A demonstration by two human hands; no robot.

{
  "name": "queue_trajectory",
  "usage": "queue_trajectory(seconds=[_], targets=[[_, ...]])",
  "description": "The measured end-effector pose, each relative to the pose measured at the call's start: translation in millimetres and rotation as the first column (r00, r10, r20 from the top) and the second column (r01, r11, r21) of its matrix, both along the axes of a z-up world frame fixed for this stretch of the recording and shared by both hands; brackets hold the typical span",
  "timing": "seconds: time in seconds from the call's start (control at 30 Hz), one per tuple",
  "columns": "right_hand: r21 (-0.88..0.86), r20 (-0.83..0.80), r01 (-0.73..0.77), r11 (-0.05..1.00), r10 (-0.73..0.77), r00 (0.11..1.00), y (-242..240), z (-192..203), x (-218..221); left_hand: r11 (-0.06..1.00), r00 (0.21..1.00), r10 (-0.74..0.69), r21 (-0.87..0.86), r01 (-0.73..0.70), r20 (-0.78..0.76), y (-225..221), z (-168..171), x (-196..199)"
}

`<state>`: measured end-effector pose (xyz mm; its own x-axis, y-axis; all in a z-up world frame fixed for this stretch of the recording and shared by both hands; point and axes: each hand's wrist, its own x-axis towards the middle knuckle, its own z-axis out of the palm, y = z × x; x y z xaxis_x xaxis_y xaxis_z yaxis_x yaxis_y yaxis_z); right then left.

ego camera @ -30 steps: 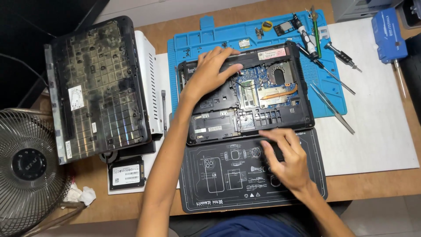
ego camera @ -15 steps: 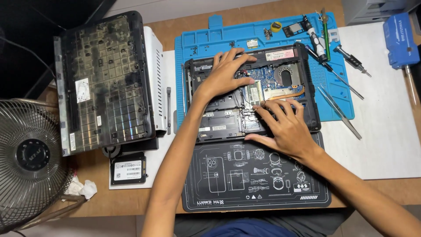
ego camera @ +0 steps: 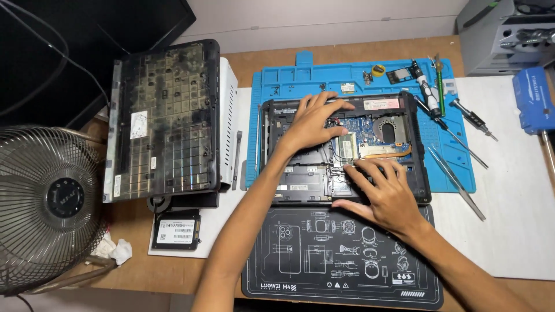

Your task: Extracting the motherboard from a laptop by unscrewing components and disconnecting internal cables.

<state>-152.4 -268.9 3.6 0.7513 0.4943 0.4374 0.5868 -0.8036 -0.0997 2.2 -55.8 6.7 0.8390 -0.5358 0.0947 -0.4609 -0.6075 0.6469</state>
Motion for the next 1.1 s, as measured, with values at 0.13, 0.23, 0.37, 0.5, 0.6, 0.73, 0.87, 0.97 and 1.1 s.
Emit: queue_trajectory(seconds=[0.13,0.23,0.37,0.5,0.6,0.73,0.87,0.97,1.1], targets=[[-0.016,-0.014,0.011,1.0,-0.011,1.0,-1,-1,-2,1.0,1.0,0.004,0.002,-0.004,0.019,1,-3,-3],[-0.022,-0.027,0.016,1.0,-0.017,0.999,1,-2,-3,1.0,1.0,0.027,0.004,-0.027,0.01,1,-4,-8],[-0.024,-0.034,0.028,0.999,-0.029,0.999,-1,-5,0,0.999,0.999,0.038,-0.011,-0.037,0.014,-1,-4,-8],[0.023,-0.023,0.03,0.999,-0.03,0.999,-2,-2,-1,0.993,1.0,-0.014,-0.12,0.011,-0.02,8,24,-16],[0.16,-0.037,-0.002,0.987,0.008,0.999,-4,0,-4,0.983,0.997,-0.055,-0.177,0.045,-0.051,9,17,-19],[0.178,-0.015,-0.001,0.984,0.004,1.0,-12,-8,0,0.996,0.996,-0.088,0.004,0.088,-0.029,4,19,-22],[0.208,-0.038,-0.017,0.978,0.025,0.999,-14,-11,-1,0.977,0.994,-0.102,0.19,0.094,0.029,-2,32,-36],[0.223,-0.02,-0.033,0.974,0.038,0.999,-13,-5,-1,0.962,0.986,-0.112,0.261,0.078,0.12,-3,32,-38],[0.207,-0.009,-0.041,0.977,0.044,0.999,-18,-8,0,0.95,0.986,-0.107,0.307,0.063,0.13,-6,46,-44]])
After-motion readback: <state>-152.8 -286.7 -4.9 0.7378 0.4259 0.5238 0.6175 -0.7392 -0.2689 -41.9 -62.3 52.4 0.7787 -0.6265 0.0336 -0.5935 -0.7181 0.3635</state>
